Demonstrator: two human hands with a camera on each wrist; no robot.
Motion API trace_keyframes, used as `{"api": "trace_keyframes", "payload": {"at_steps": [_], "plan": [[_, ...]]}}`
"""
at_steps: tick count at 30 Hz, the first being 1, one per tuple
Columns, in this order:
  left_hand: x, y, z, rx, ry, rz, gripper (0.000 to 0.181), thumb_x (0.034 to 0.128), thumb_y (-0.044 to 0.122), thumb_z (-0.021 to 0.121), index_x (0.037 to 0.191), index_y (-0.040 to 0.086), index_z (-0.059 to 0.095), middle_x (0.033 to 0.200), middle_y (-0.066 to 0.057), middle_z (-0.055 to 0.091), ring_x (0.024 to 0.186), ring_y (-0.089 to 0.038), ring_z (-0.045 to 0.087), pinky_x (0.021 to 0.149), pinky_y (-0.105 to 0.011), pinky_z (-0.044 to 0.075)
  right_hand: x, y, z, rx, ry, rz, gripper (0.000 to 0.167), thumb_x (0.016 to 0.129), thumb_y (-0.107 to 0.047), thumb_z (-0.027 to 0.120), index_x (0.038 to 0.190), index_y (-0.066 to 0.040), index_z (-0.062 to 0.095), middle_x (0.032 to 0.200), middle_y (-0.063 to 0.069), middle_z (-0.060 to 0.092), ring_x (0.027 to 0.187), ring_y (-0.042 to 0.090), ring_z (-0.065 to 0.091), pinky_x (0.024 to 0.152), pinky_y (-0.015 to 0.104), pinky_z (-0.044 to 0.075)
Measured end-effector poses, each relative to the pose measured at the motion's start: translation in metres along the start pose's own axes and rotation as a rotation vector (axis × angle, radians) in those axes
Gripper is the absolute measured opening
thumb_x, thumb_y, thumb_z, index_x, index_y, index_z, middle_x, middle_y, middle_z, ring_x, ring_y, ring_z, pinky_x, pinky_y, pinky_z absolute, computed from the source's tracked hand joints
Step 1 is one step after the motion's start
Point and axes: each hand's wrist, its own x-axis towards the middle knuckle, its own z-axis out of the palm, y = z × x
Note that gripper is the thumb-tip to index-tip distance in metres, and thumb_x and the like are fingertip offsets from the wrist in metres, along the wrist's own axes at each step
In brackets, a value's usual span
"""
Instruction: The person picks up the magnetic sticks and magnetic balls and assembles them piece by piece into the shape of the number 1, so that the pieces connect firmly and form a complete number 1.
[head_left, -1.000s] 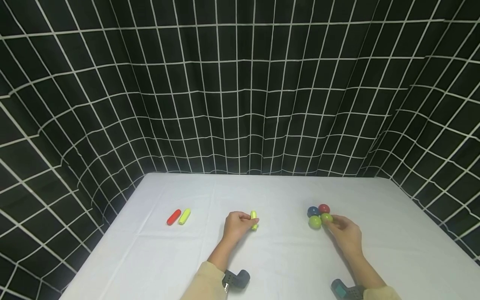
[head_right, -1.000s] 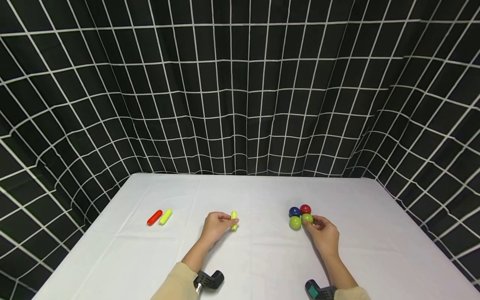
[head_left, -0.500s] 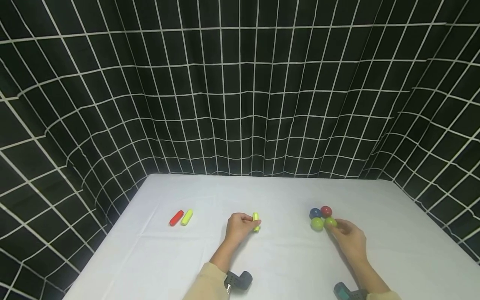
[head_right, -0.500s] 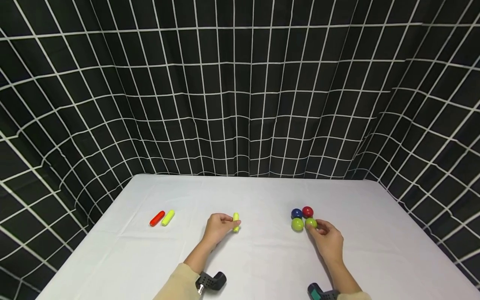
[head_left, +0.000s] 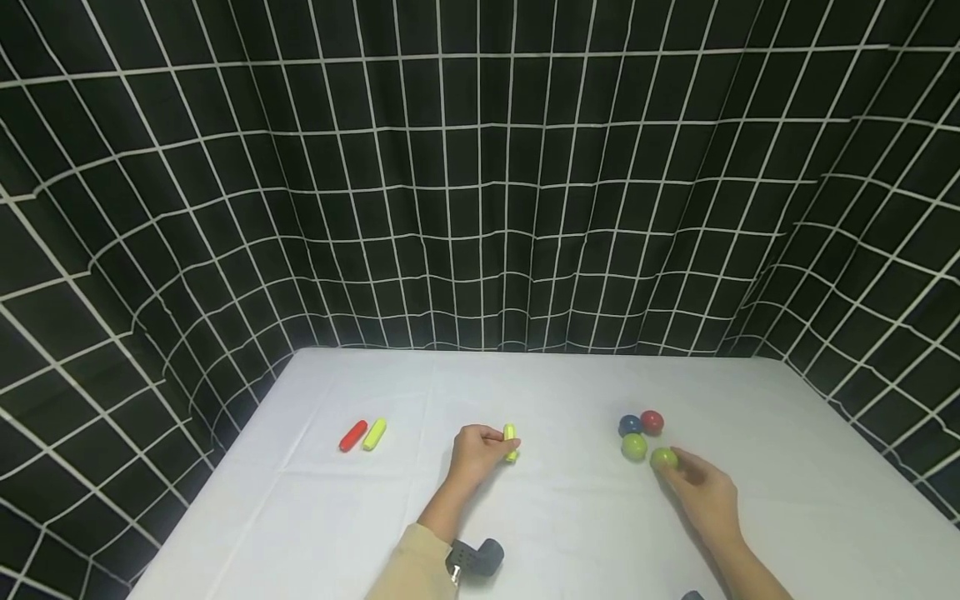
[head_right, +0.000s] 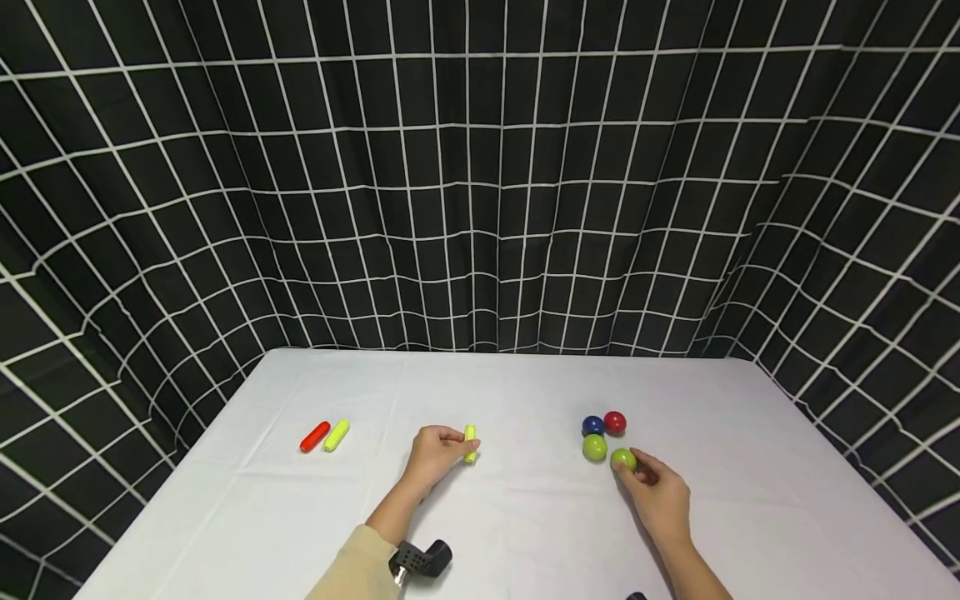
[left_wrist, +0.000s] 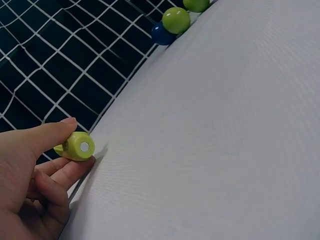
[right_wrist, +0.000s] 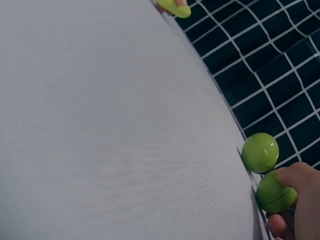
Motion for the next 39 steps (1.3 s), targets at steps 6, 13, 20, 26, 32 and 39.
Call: {"api": "trace_keyframes", "payload": {"at_steps": [6,13,20,26,32,39], "plan": [[0.001,-0.002,0.002,0.001,0.002,0.010,0.027,0.0722,0.023,0.078,0.080,-0.001,0.069,0.069,-0.008,0.069,0.060,-0.010,0.059,0.057,-0.022,0.047,-0.011,-0.001,-0.003,-0.005,-0.029,-0.008,0.065,0.089,-0.051,0.054,0.130,0.000,0.048,0.125,0.029,0.054,0.113,0.043,0.052,0.089,0.055,0.045],[0.002,-0.004,0.004,0.029,-0.010,0.000,0.027,0.0718,0.025,0.078,0.078,0.001,0.070,0.067,-0.006,0.068,0.060,-0.010,0.058,0.057,-0.023,0.047,-0.021,-0.006,-0.003,-0.007,-0.053,0.002,0.065,0.087,-0.051,0.058,0.126,0.001,0.051,0.109,0.025,0.062,0.097,0.035,0.059,0.076,0.044,0.052],[0.002,-0.004,0.003,0.044,-0.033,-0.004,0.026,0.0730,0.027,0.078,0.077,0.002,0.070,0.066,-0.005,0.068,0.060,-0.010,0.058,0.057,-0.023,0.047,-0.027,-0.011,0.001,-0.011,-0.053,-0.007,0.055,0.086,-0.043,0.062,0.121,0.000,0.055,0.096,0.016,0.066,0.083,0.022,0.060,0.069,0.032,0.050],[0.000,-0.002,0.001,0.045,-0.040,0.002,0.027,0.0735,0.028,0.077,0.076,0.002,0.070,0.065,-0.004,0.067,0.060,-0.010,0.057,0.058,-0.023,0.047,-0.032,-0.018,0.008,0.020,-0.068,-0.026,0.053,0.087,-0.039,0.063,0.122,0.000,0.055,0.105,0.021,0.065,0.092,0.029,0.062,0.077,0.042,0.052],[0.000,-0.001,0.000,0.052,-0.042,-0.009,0.027,0.0739,0.028,0.077,0.076,0.002,0.070,0.065,-0.004,0.067,0.062,-0.011,0.057,0.058,-0.023,0.046,-0.032,-0.031,0.017,0.044,-0.077,-0.067,0.051,0.085,-0.036,0.066,0.120,0.000,0.057,0.099,0.017,0.067,0.083,0.019,0.062,0.073,0.033,0.052],[0.001,0.000,0.001,0.046,-0.052,-0.015,0.028,0.0738,0.030,0.077,0.075,0.003,0.070,0.064,-0.003,0.066,0.061,-0.011,0.056,0.058,-0.022,0.045,-0.030,-0.048,0.034,0.081,-0.110,-0.125,0.048,0.082,-0.034,0.070,0.116,-0.002,0.061,0.089,0.009,0.069,0.075,0.010,0.059,0.066,0.021,0.048]]}}
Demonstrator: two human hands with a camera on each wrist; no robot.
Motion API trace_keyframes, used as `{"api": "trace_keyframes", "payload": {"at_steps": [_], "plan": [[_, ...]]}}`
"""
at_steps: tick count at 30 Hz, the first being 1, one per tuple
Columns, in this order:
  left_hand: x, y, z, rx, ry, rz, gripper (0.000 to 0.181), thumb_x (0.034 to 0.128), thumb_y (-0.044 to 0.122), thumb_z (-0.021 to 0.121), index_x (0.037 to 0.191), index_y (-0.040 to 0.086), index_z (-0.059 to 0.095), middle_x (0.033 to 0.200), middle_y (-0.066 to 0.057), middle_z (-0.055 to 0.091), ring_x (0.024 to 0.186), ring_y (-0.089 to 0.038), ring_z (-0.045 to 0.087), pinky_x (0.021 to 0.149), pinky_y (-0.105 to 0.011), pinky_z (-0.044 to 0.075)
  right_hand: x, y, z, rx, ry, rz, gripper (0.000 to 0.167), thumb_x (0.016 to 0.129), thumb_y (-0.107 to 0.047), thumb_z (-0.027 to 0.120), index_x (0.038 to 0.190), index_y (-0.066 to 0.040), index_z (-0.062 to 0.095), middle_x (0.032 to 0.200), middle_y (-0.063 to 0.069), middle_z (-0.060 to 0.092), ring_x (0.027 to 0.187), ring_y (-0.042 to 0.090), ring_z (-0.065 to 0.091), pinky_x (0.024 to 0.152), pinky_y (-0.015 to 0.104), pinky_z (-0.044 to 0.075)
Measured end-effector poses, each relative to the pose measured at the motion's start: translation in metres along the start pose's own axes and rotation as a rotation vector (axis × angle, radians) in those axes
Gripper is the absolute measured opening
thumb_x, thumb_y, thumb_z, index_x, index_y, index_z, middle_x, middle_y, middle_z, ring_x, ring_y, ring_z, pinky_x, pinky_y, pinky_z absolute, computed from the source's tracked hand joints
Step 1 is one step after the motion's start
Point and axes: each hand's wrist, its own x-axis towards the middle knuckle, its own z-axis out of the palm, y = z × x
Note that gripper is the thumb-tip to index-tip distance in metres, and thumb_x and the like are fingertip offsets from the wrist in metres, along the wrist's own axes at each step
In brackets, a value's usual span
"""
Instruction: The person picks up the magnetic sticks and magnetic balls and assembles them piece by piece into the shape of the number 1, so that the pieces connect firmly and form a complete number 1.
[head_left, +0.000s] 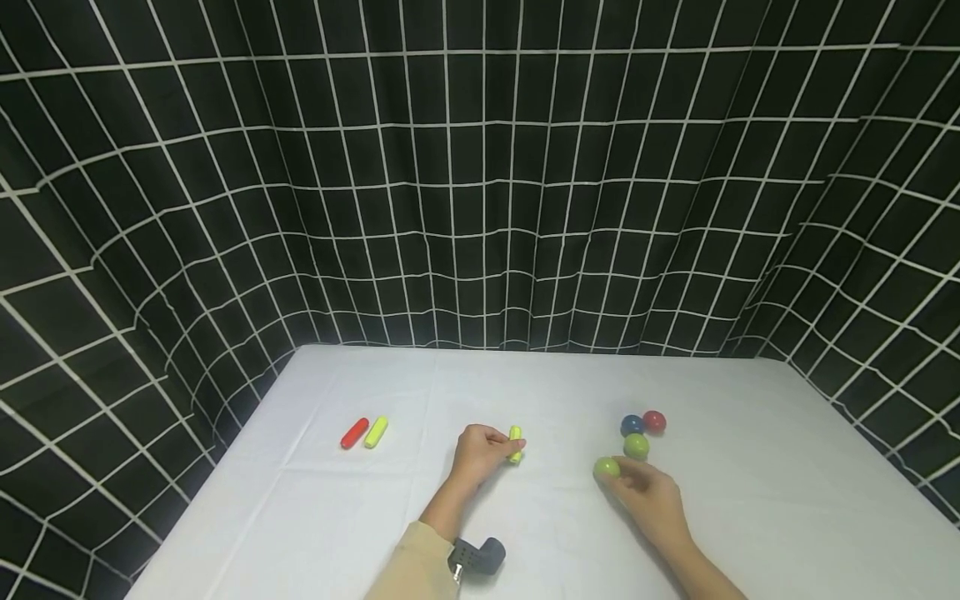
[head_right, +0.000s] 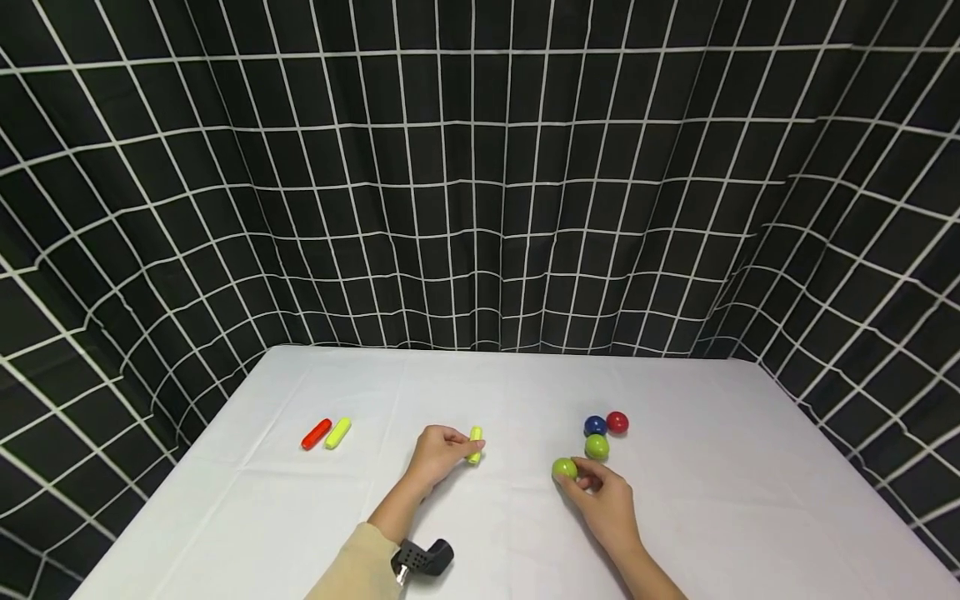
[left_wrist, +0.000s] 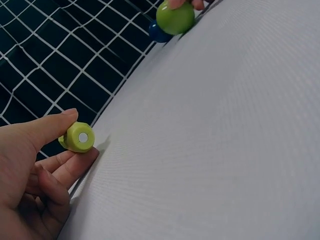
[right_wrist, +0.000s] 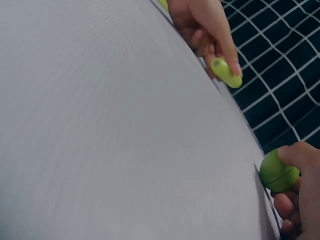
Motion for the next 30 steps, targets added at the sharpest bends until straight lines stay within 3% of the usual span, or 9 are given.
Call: {"api": "trace_keyframes", "payload": {"at_steps": [8,12,20,26,30], "plan": [[0.000,-0.001,-0.002,0.001,0.007,0.012,0.028,0.0740,0.029,0.077,0.075,0.002,0.070,0.064,-0.004,0.066,0.062,-0.012,0.056,0.057,-0.023,0.045,0.007,-0.010,0.016,0.021,-0.012,-0.060,0.045,0.080,-0.034,0.072,0.112,-0.003,0.064,0.095,0.010,0.069,0.079,0.011,0.058,0.067,0.020,0.047],[0.000,-0.002,-0.003,0.001,0.011,0.017,0.028,0.0739,0.029,0.077,0.074,0.002,0.070,0.064,-0.004,0.067,0.061,-0.012,0.056,0.057,-0.024,0.045,0.010,-0.015,0.023,0.029,-0.014,-0.066,0.046,0.079,-0.035,0.073,0.111,-0.003,0.064,0.089,0.008,0.069,0.076,0.011,0.058,0.065,0.020,0.047],[-0.001,-0.002,-0.005,0.001,0.003,0.012,0.027,0.0736,0.029,0.077,0.074,0.003,0.070,0.063,-0.003,0.066,0.061,-0.011,0.055,0.058,-0.024,0.045,0.022,-0.022,0.043,0.073,-0.013,-0.115,0.040,0.078,-0.025,0.075,0.109,-0.001,0.065,0.090,0.009,0.069,0.076,0.010,0.056,0.067,0.020,0.047],[0.000,0.000,-0.005,-0.005,-0.006,0.019,0.027,0.0741,0.029,0.076,0.076,0.002,0.070,0.065,-0.004,0.067,0.062,-0.010,0.056,0.058,-0.023,0.046,0.035,-0.029,0.056,0.070,-0.018,-0.100,0.041,0.078,-0.028,0.073,0.110,-0.003,0.065,0.087,0.006,0.067,0.076,0.011,0.055,0.066,0.021,0.047],[0.000,0.000,-0.003,-0.017,-0.025,0.019,0.027,0.0740,0.028,0.077,0.076,0.002,0.070,0.064,-0.004,0.067,0.060,-0.010,0.055,0.056,-0.022,0.046,0.043,-0.033,0.061,0.064,-0.031,-0.094,0.041,0.080,-0.028,0.072,0.112,-0.005,0.064,0.095,0.009,0.068,0.081,0.015,0.058,0.071,0.026,0.049]]}}
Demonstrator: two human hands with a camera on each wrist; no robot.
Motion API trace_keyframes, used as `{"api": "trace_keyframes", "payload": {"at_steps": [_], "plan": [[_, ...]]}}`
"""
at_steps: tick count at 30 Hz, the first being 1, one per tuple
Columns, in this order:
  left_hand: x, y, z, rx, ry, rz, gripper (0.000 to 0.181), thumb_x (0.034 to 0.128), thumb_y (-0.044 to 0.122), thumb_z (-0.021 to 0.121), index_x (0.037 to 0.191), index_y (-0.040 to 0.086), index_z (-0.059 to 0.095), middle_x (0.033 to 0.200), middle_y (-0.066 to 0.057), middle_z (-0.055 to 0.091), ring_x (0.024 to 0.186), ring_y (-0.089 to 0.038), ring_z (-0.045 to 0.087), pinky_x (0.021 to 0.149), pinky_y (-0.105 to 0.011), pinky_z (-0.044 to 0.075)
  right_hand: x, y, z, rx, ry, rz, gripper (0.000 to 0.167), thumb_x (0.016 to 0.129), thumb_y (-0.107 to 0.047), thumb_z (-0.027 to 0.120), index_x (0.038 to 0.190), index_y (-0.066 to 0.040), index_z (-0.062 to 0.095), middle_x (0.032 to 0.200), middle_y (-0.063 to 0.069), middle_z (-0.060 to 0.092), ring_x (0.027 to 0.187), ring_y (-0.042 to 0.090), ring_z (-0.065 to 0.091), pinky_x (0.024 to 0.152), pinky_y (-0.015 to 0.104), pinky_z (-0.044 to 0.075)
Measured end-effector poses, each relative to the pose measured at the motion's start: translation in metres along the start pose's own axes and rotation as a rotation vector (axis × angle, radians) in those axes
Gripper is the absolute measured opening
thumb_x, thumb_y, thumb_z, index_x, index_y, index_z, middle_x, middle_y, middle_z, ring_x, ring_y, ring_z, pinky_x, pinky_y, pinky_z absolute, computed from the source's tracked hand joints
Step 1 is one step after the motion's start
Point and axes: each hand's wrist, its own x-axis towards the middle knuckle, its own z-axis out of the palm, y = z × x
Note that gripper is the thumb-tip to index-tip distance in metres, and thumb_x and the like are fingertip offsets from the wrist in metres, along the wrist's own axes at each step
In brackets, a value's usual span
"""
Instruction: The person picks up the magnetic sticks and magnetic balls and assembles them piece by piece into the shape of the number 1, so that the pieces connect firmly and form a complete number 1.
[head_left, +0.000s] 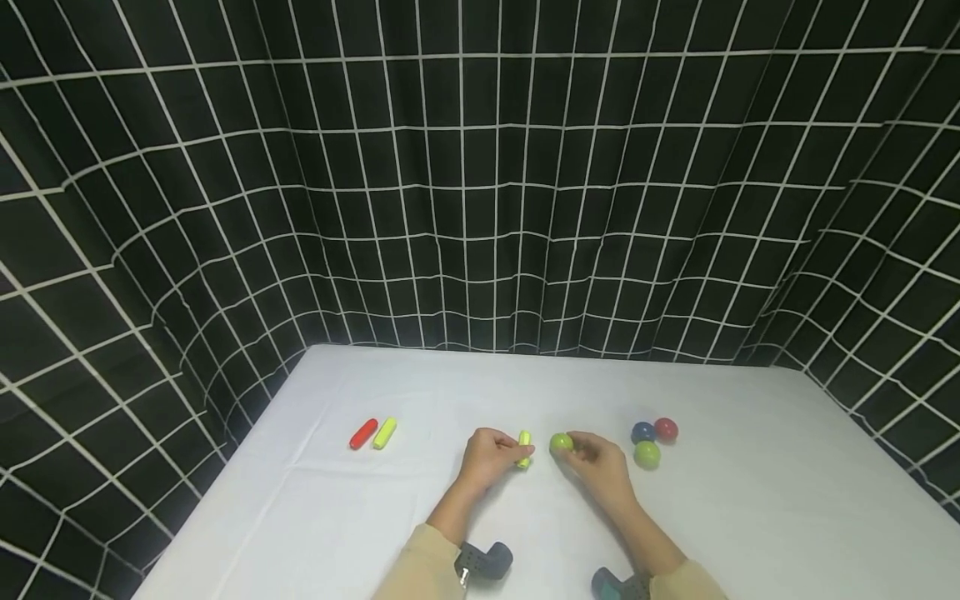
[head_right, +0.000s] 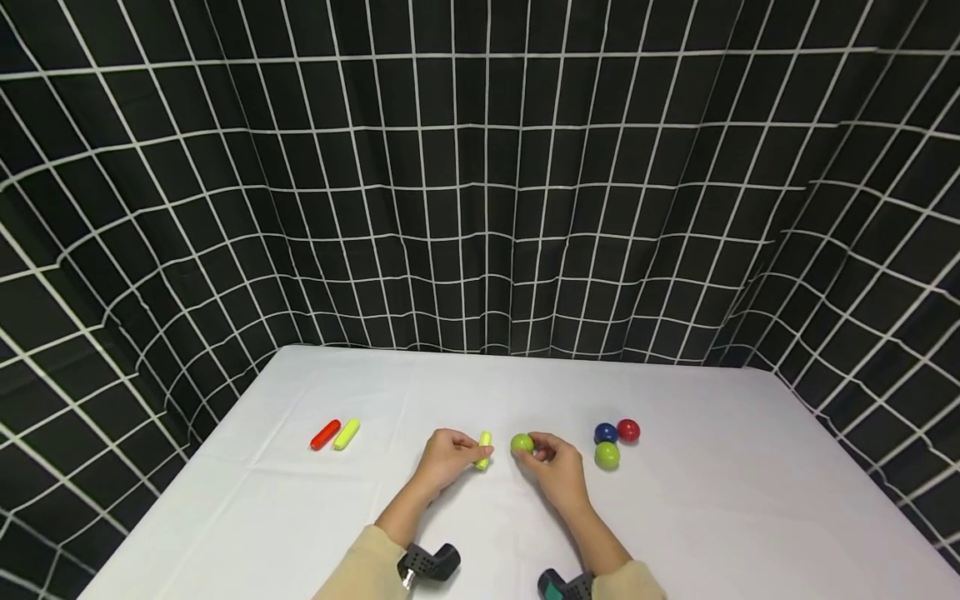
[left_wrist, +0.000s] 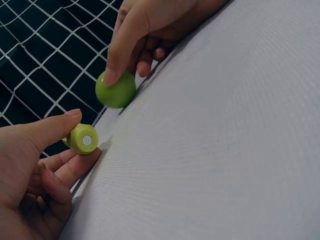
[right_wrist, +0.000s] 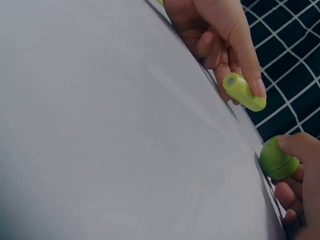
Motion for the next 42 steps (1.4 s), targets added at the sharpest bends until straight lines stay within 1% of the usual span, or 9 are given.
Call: {"api": "trace_keyframes", "payload": {"at_steps": [5,11,15,19,22,26,28,35,42], "plan": [[0.000,-0.001,0.004,-0.014,-0.017,-0.008,0.026,0.0740,0.028,0.077,0.076,0.003,0.070,0.064,-0.002,0.067,0.058,-0.008,0.055,0.055,-0.020,0.045,0.010,0.001,0.003,0.001,-0.024,-0.022,0.041,0.081,-0.031,0.071,0.112,-0.004,0.064,0.107,0.014,0.068,0.087,0.018,0.060,0.077,0.033,0.050],[0.001,0.001,0.004,-0.019,-0.007,-0.008,0.026,0.0745,0.028,0.076,0.076,0.003,0.070,0.064,-0.003,0.066,0.058,-0.009,0.054,0.055,-0.021,0.044,0.024,-0.001,0.008,0.038,-0.049,-0.051,0.041,0.081,-0.031,0.071,0.113,-0.004,0.064,0.110,0.015,0.067,0.092,0.022,0.061,0.082,0.038,0.051],[0.001,0.002,0.003,-0.010,-0.004,-0.014,0.025,0.0748,0.028,0.076,0.077,0.004,0.070,0.063,-0.002,0.066,0.058,-0.008,0.055,0.055,-0.020,0.045,0.031,-0.003,0.012,0.089,-0.060,-0.064,0.039,0.081,-0.026,0.072,0.113,-0.004,0.064,0.111,0.016,0.067,0.093,0.023,0.062,0.080,0.034,0.052],[0.001,0.001,0.003,-0.017,-0.010,-0.021,0.025,0.0746,0.028,0.076,0.078,0.003,0.070,0.064,-0.001,0.066,0.057,-0.007,0.055,0.055,-0.019,0.045,0.036,-0.003,0.017,0.122,-0.080,-0.070,0.039,0.080,-0.027,0.072,0.112,-0.005,0.065,0.112,0.015,0.067,0.093,0.023,0.063,0.078,0.030,0.052],[0.001,0.002,0.004,-0.019,-0.010,-0.018,0.025,0.0742,0.028,0.076,0.077,0.003,0.070,0.063,0.000,0.066,0.057,-0.007,0.055,0.054,-0.019,0.045,0.039,-0.004,0.019,0.133,-0.104,-0.083,0.041,0.080,-0.029,0.072,0.113,-0.006,0.065,0.116,0.015,0.065,0.099,0.026,0.063,0.084,0.035,0.052],[0.000,0.003,0.004,-0.016,-0.008,-0.019,0.025,0.0740,0.027,0.076,0.076,0.003,0.070,0.063,0.000,0.066,0.057,-0.007,0.054,0.053,-0.019,0.045,0.042,-0.004,0.021,0.156,-0.141,-0.093,0.041,0.080,-0.029,0.072,0.115,-0.007,0.064,0.121,0.014,0.063,0.108,0.030,0.060,0.092,0.042,0.049],[0.000,0.002,0.004,-0.015,-0.009,-0.021,0.025,0.0740,0.027,0.076,0.076,0.003,0.070,0.063,0.000,0.066,0.057,-0.007,0.054,0.054,-0.019,0.045,0.043,-0.004,0.021,0.172,-0.155,-0.095,0.041,0.080,-0.028,0.072,0.115,-0.008,0.064,0.121,0.013,0.063,0.109,0.030,0.060,0.092,0.043,0.049],[0.001,0.001,0.002,-0.004,-0.008,-0.027,0.025,0.0742,0.029,0.076,0.076,0.004,0.071,0.062,0.000,0.065,0.056,-0.007,0.054,0.053,-0.019,0.045,0.044,-0.007,0.023,0.203,-0.193,-0.114,0.038,0.081,-0.023,0.071,0.115,-0.008,0.064,0.116,0.014,0.065,0.101,0.026,0.062,0.091,0.043,0.049],[0.001,-0.001,0.001,-0.002,-0.012,-0.035,0.026,0.0738,0.030,0.076,0.076,0.004,0.071,0.062,0.001,0.065,0.056,-0.008,0.053,0.053,-0.019,0.044,0.044,-0.008,0.025,0.228,-0.236,-0.117,0.039,0.081,-0.022,0.071,0.117,-0.009,0.063,0.119,0.012,0.064,0.103,0.026,0.062,0.091,0.041,0.049]]}}
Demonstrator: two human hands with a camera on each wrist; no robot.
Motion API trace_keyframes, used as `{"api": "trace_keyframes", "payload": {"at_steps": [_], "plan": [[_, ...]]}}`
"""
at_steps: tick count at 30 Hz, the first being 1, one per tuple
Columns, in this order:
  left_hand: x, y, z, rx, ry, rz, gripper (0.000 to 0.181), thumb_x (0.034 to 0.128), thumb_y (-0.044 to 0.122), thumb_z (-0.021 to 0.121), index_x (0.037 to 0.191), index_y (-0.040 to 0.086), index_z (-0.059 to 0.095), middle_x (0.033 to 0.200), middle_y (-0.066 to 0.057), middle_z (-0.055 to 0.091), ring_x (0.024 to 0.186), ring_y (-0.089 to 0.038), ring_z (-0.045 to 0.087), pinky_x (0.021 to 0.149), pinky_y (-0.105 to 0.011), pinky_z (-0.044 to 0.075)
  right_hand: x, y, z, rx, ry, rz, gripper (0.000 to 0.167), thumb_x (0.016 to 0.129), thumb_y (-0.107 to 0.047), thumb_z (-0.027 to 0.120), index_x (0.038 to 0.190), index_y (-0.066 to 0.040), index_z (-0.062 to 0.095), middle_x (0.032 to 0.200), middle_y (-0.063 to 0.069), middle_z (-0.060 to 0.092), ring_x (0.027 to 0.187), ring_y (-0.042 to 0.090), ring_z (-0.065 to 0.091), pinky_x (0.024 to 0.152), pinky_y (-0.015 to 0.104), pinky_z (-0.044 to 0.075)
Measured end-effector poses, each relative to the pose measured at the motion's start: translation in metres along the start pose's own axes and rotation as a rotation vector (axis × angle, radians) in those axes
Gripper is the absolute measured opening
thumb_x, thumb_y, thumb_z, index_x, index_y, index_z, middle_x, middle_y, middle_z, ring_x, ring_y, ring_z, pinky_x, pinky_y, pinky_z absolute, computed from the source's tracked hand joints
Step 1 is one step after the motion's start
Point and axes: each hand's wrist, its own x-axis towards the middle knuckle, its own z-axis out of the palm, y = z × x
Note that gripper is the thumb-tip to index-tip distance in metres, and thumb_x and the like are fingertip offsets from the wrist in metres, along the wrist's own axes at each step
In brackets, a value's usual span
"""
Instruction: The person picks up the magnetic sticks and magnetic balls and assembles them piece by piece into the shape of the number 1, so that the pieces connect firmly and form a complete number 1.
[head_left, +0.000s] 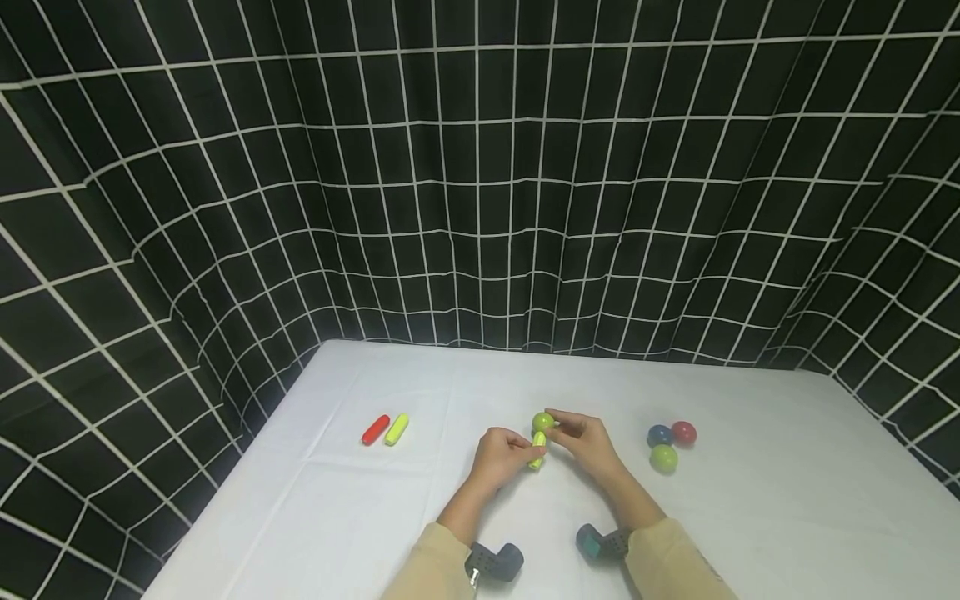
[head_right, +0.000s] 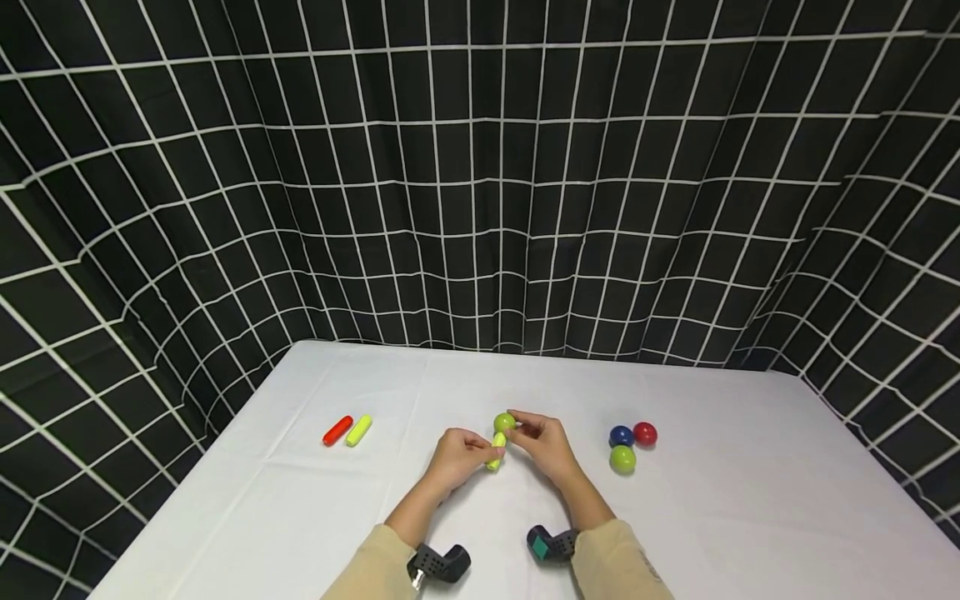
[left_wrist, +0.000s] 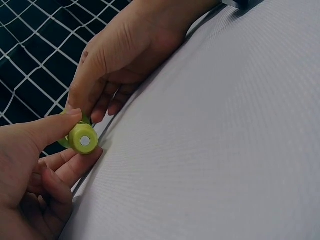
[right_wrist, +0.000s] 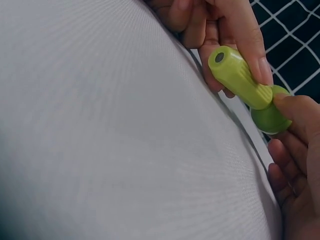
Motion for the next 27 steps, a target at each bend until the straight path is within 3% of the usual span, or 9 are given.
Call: {"api": "trace_keyframes", "payload": {"at_steps": [9,18,27], "plan": [[0.0017,-0.0026,0.0008,-0.005,-0.017,0.006,0.026,0.0749,0.030,0.075,0.077,0.005,0.071,0.063,0.000,0.066,0.057,-0.008,0.054,0.054,-0.020,0.044,-0.0022,-0.0022,-0.0005,0.034,-0.044,-0.029,0.040,0.083,-0.021,0.068,0.121,-0.008,0.061,0.123,0.014,0.062,0.108,0.029,0.061,0.094,0.043,0.048],[0.0028,-0.0035,-0.0006,-0.012,-0.039,0.010,0.027,0.0774,0.030,0.073,0.078,0.003,0.071,0.064,0.000,0.066,0.058,-0.008,0.054,0.054,-0.019,0.044,-0.0019,-0.0009,-0.0010,0.020,-0.041,-0.033,0.035,0.085,-0.023,0.067,0.117,-0.010,0.063,0.114,0.011,0.067,0.097,0.020,0.064,0.089,0.037,0.051],[0.0017,-0.0023,-0.0016,-0.023,-0.049,0.000,0.028,0.0775,0.030,0.073,0.079,0.003,0.070,0.065,0.000,0.065,0.059,-0.008,0.053,0.054,-0.020,0.043,-0.0038,-0.0039,0.0007,0.042,-0.032,-0.034,0.038,0.084,-0.024,0.068,0.118,-0.007,0.062,0.116,0.014,0.065,0.102,0.028,0.064,0.090,0.040,0.050]]}}
